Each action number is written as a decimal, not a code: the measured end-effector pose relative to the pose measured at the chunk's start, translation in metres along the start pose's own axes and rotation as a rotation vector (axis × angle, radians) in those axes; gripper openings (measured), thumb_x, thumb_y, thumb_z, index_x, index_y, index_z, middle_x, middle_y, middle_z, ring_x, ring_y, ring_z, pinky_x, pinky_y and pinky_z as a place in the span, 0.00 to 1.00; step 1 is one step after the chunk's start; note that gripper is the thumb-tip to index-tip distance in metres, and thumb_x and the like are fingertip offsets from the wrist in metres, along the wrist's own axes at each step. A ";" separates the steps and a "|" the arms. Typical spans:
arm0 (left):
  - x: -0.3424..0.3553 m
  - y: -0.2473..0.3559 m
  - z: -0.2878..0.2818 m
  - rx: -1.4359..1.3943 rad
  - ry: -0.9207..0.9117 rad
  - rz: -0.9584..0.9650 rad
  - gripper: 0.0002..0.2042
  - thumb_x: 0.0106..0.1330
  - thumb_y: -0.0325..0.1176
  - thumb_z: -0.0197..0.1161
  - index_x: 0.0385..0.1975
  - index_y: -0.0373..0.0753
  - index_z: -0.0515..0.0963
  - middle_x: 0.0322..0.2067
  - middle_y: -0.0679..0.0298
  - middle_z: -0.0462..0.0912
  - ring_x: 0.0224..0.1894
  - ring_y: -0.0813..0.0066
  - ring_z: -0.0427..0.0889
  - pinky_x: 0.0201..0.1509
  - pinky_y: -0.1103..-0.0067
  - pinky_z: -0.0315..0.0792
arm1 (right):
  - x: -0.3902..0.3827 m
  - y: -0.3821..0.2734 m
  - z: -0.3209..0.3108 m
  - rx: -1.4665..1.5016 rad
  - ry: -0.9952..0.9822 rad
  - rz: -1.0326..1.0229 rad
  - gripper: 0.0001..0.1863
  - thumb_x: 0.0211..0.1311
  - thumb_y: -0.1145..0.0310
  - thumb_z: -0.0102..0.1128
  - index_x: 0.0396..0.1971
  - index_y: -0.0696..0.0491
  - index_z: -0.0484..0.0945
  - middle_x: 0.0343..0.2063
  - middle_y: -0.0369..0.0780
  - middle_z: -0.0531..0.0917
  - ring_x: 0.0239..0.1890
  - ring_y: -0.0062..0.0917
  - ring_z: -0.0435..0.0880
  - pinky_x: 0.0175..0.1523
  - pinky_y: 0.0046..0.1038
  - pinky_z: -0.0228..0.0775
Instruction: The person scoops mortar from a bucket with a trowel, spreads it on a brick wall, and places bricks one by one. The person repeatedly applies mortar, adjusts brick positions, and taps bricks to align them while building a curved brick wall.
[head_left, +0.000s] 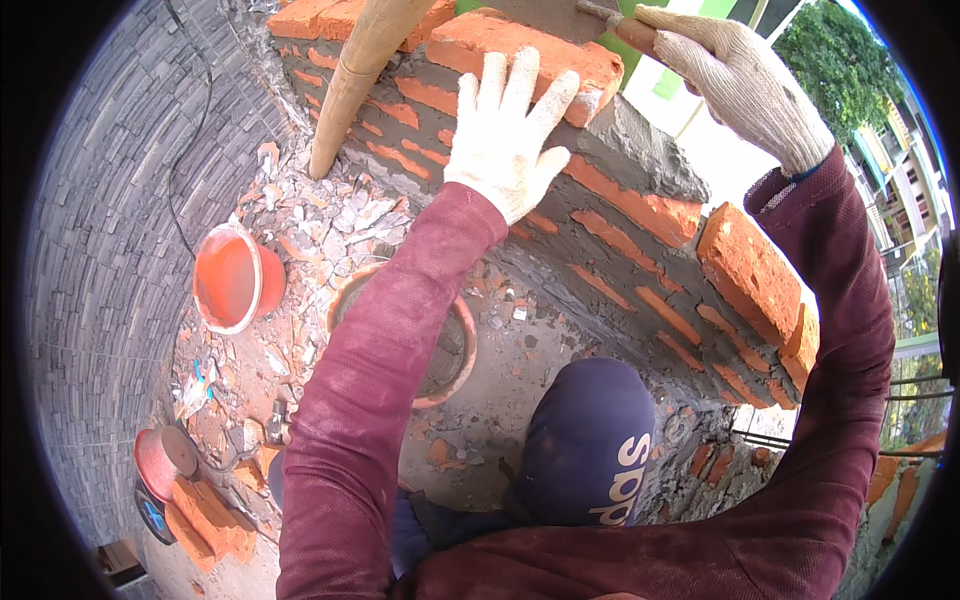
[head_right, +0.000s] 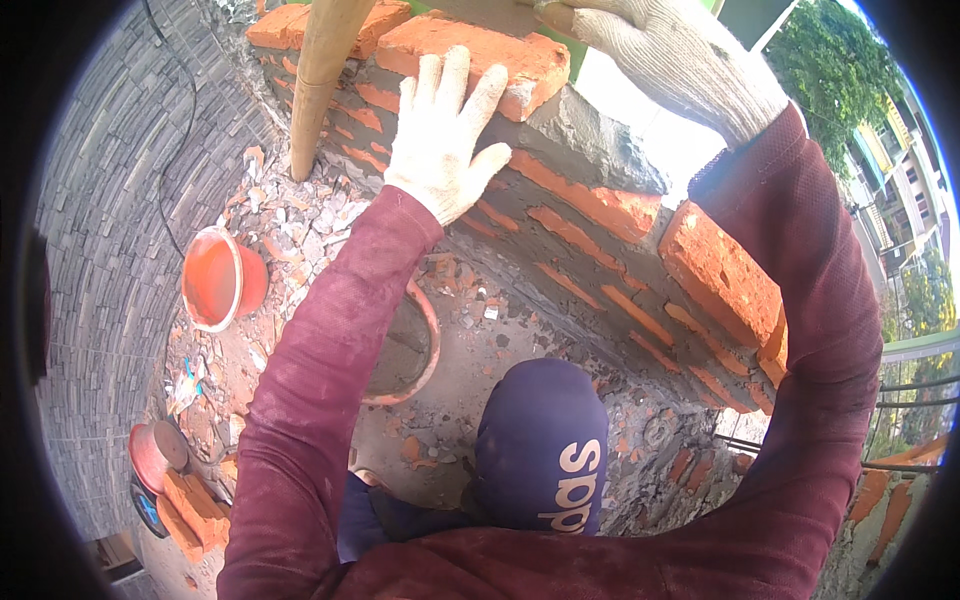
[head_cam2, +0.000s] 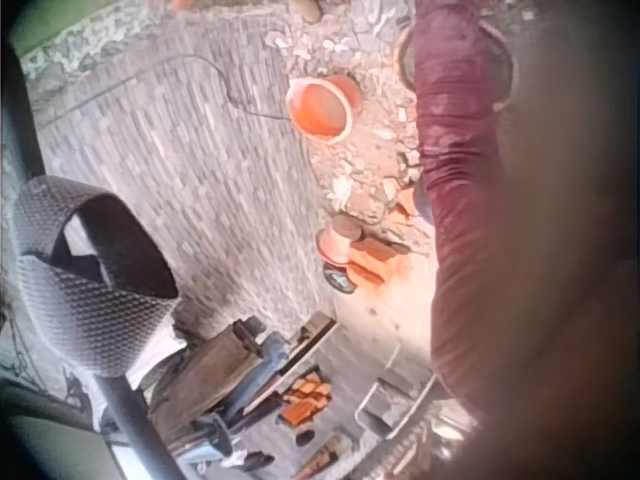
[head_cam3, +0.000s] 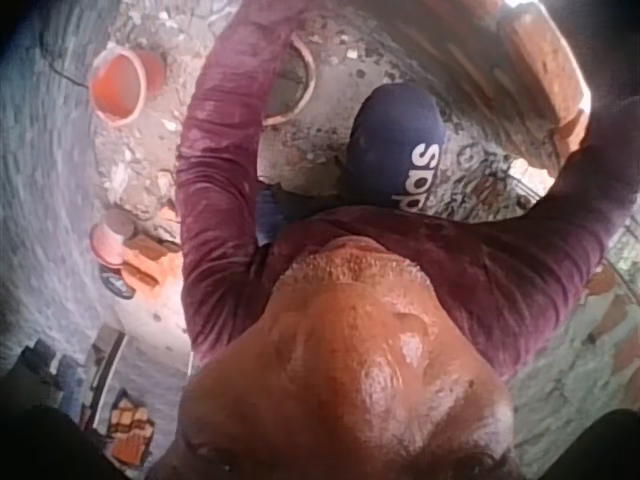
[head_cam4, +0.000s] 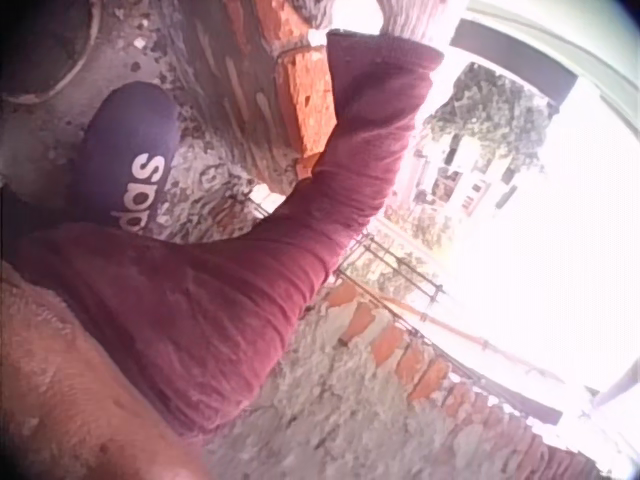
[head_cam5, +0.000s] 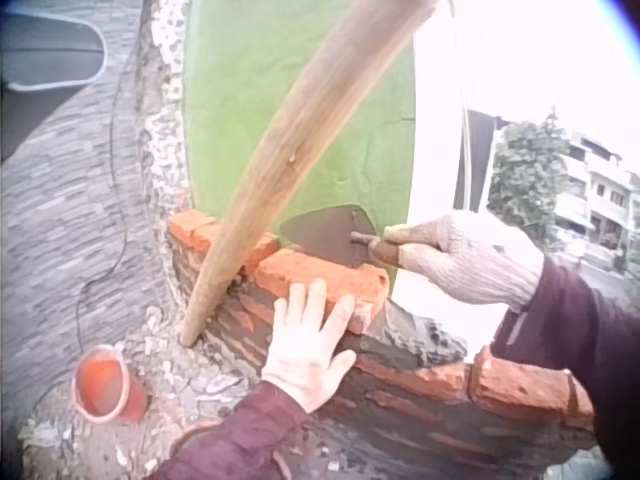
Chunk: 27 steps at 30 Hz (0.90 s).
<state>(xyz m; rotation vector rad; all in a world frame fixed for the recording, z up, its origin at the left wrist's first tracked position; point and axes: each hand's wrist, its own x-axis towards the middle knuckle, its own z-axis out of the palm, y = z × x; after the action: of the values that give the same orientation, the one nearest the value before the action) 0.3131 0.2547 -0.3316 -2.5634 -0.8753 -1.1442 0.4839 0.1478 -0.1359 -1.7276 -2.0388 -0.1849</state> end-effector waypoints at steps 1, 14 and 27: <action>-0.001 -0.001 -0.001 -0.004 -0.028 -0.004 0.42 0.63 0.44 0.71 0.78 0.46 0.61 0.77 0.42 0.55 0.78 0.33 0.52 0.78 0.43 0.51 | -0.001 -0.008 -0.002 -0.037 -0.024 0.063 0.21 0.75 0.57 0.56 0.58 0.54 0.84 0.42 0.50 0.90 0.42 0.32 0.91 0.50 0.30 0.80; -0.106 -0.136 -0.122 -0.566 -0.091 -0.523 0.27 0.72 0.34 0.65 0.71 0.41 0.73 0.66 0.56 0.79 0.65 0.65 0.80 0.71 0.70 0.72 | -0.167 -0.018 0.088 0.987 -0.093 0.476 0.30 0.63 0.68 0.63 0.65 0.59 0.71 0.38 0.45 0.84 0.29 0.25 0.85 0.31 0.26 0.76; -0.145 -0.138 -0.157 -0.522 -0.365 -0.510 0.23 0.72 0.33 0.63 0.66 0.35 0.77 0.64 0.53 0.81 0.66 0.64 0.79 0.72 0.70 0.70 | -0.070 -0.064 0.246 0.799 -0.092 0.478 0.29 0.64 0.64 0.64 0.63 0.61 0.71 0.34 0.45 0.84 0.31 0.28 0.86 0.35 0.33 0.78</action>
<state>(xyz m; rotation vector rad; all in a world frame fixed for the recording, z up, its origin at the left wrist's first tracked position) 0.0598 0.2390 -0.3381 -3.1466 -1.5668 -1.1607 0.3670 0.1672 -0.3711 -1.6117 -1.3799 0.7639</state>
